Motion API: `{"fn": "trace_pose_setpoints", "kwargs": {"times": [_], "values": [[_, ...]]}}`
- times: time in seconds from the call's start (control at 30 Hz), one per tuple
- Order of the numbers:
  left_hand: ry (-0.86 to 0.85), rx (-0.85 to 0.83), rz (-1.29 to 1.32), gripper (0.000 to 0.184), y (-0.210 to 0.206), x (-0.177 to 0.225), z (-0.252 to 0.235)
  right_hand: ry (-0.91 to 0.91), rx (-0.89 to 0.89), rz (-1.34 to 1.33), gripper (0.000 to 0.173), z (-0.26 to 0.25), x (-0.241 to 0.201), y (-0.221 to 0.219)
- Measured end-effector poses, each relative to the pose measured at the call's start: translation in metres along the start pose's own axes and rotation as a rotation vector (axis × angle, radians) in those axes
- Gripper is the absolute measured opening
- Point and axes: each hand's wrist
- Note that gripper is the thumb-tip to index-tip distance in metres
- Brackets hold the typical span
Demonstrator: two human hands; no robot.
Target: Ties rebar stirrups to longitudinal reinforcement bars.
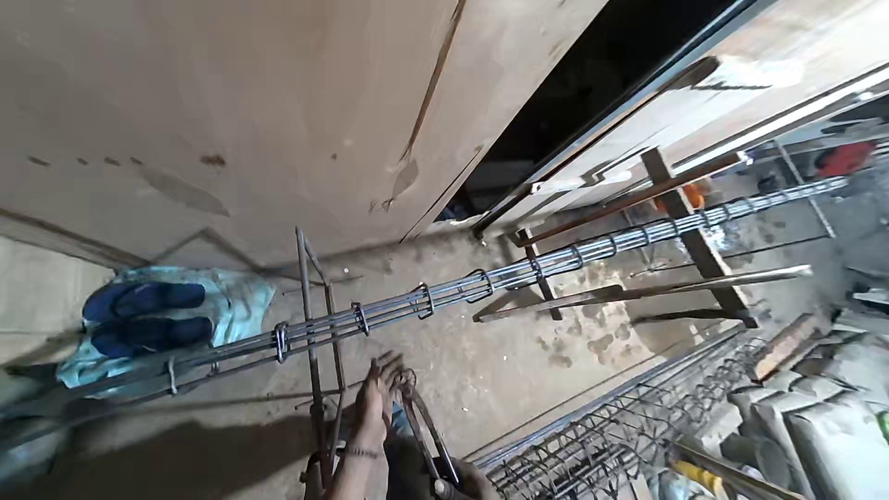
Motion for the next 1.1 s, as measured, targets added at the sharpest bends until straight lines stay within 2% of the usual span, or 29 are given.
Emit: {"fn": "trace_pose_setpoints", "kwargs": {"times": [0.07,0.17,0.3,0.4,0.43,0.47,0.53,0.57,0.6,0.67,0.7,0.73,0.8,0.9,1.0,1.1], "values": [[-0.133,-0.152,-0.088,0.052,-0.002,-0.001,0.050,0.053,-0.014,0.067,0.035,0.017,-0.004,0.005],[-0.400,-0.334,-0.330,0.043,0.004,0.004,0.098,0.189,-0.002,0.178,0.029,0.030,-0.006,0.014],[-0.777,-0.309,-0.953,0.043,-0.020,0.016,0.133,0.374,0.011,0.269,0.024,0.016,-0.026,0.032],[-1.126,-0.110,-1.482,0.037,-0.059,0.013,0.156,0.523,0.002,0.282,0.021,-0.001,-0.064,0.046],[-1.178,-0.044,-1.661,0.031,-0.075,0.014,0.165,0.530,0.022,0.387,0.023,-0.006,-0.077,0.055],[-1.126,0.016,-1.819,0.026,-0.094,0.014,0.174,0.486,0.013,0.523,0.025,-0.010,-0.090,0.069],[-0.836,0.035,-1.964,0.030,-0.134,0.016,0.185,0.353,-0.038,0.761,0.026,-0.017,-0.111,0.104],[-0.697,-0.032,-1.925,0.034,-0.151,0.017,0.184,0.296,-0.031,0.869,0.026,-0.019,-0.118,0.124],[-0.631,-0.145,-1.779,0.034,-0.163,0.017,0.180,0.241,-0.004,0.952,0.029,-0.019,-0.126,0.145],[-0.546,-0.372,-1.202,0.031,-0.179,0.010,0.165,0.208,0.146,0.976,0.035,-0.017,-0.140,0.192],[-0.494,-0.399,-0.924,0.030,-0.190,0.006,0.158,0.250,0.283,0.899,0.033,-0.018,-0.145,0.217],[-0.489,-0.355,-0.758,0.030,-0.202,0.004,0.151,0.335,0.439,0.771,0.030,-0.022,-0.148,0.244],[-0.553,-0.212,-0.708,0.028,-0.217,0.002,0.137,0.560,0.719,0.444,0.023,-0.038,-0.156,0.298],[-0.584,-0.135,-0.724,0.032,-0.224,0.002,0.121,0.634,0.885,0.122,0.024,-0.062,-0.185,0.376],[-0.613,-0.126,-0.775,0.034,-0.219,-0.008,0.112,0.585,0.945,0.117,0.025,-0.100,-0.194,0.435],[-0.624,-0.058,-0.799,0.035,-0.215,-0.020,0.105,0.427,0.966,0.201,0.029,-0.140,-0.180,0.470]]}}
Point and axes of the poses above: each hand's wrist, its own z-axis away from the middle knuckle, its own y-axis out of the back of the hand, x = y × z, and after that the axes turned 2 degrees about y, right-handed
